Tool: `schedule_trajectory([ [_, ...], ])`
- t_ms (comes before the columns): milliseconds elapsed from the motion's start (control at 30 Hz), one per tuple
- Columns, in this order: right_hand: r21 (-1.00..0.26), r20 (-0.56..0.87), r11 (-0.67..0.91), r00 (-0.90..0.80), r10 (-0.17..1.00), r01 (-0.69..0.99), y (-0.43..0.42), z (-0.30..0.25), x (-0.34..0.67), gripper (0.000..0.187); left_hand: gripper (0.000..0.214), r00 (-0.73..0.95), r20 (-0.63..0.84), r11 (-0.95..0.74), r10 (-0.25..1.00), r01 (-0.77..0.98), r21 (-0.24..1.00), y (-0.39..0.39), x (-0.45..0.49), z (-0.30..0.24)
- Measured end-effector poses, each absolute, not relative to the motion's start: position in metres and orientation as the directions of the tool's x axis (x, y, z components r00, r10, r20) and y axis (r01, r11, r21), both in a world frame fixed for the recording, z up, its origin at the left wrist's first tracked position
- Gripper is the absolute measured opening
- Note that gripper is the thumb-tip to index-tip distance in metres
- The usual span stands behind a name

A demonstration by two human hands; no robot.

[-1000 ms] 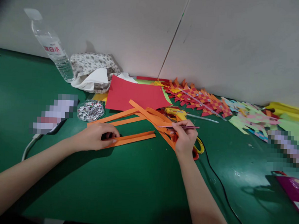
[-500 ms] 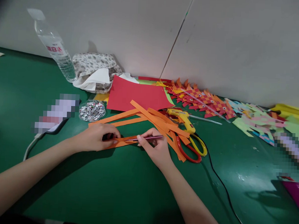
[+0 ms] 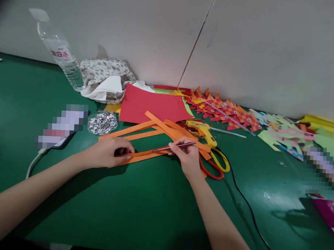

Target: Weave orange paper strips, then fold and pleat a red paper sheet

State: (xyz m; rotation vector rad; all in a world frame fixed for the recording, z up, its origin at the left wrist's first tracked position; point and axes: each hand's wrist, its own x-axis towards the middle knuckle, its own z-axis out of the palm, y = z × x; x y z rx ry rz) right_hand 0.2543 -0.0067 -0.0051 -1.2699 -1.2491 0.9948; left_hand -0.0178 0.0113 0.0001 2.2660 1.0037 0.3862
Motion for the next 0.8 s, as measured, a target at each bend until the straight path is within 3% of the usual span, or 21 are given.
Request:
schedule_trajectory([
  [467,-0.962,0.256,0.274,0.396,0.882,0.013,0.002,0.001,0.283,0.012,0.017,0.666,0.006,-0.512,0.746,0.568,0.644,0.011,-0.018,0.0],
  [567,-0.968,0.233,0.25,0.329,0.915,-0.009,-0.005,0.003,0.269,0.014,0.018,0.663,0.003,-0.51,0.748,0.572,0.642,0.011,-0.018,0.0],
  [800,-0.988,0.101,0.1,0.002,0.995,0.117,-0.022,-0.003,0.226,0.023,0.018,0.675,-0.004,-0.511,0.738,0.562,0.65,0.012,-0.018,0.0],
])
